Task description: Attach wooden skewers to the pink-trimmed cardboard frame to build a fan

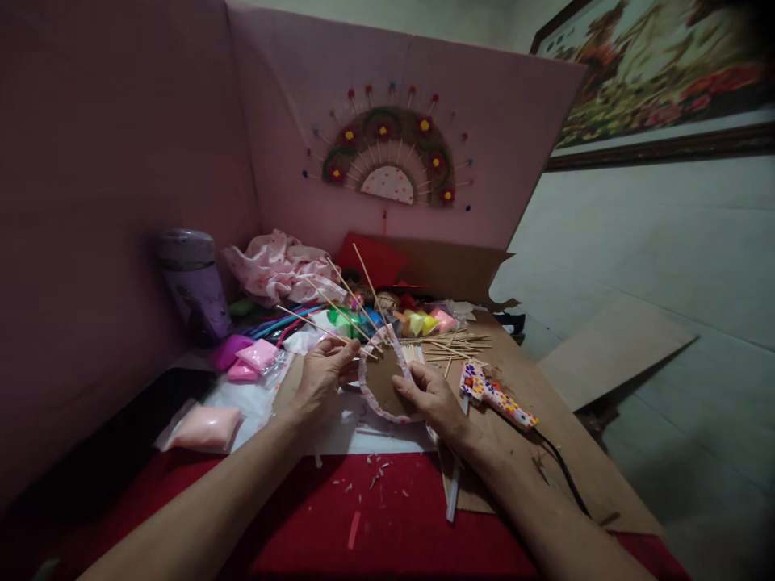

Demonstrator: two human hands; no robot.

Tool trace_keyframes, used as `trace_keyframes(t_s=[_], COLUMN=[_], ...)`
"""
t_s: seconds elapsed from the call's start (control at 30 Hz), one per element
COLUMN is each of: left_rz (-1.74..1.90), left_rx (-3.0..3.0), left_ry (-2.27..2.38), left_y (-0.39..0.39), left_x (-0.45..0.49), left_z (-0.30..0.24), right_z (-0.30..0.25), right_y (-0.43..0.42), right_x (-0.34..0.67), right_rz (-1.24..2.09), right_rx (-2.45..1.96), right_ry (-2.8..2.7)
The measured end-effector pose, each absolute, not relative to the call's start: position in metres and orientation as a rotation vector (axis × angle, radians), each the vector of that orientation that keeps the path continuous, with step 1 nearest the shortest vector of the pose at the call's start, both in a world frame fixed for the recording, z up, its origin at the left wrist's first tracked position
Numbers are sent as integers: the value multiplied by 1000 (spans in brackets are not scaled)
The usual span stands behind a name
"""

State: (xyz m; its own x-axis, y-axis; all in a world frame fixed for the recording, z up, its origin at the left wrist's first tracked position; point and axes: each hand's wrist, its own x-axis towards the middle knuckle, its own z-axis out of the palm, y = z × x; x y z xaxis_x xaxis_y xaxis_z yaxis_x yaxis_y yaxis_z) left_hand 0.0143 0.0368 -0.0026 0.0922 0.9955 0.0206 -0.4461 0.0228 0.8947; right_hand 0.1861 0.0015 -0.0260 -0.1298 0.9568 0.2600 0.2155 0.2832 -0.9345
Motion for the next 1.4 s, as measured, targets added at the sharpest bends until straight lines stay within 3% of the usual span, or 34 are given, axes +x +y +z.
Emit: trace_keyframes(t_s=[1.4], left_rz=[1352], left_rx=[903], left_ry=[798], left_y=[38], left_x=[15], left_z=[-7], right_z=[-33], right_y=[4], right_x=[186], right_rz=[1050], right_rx=[-1066], right_ry=[-1511])
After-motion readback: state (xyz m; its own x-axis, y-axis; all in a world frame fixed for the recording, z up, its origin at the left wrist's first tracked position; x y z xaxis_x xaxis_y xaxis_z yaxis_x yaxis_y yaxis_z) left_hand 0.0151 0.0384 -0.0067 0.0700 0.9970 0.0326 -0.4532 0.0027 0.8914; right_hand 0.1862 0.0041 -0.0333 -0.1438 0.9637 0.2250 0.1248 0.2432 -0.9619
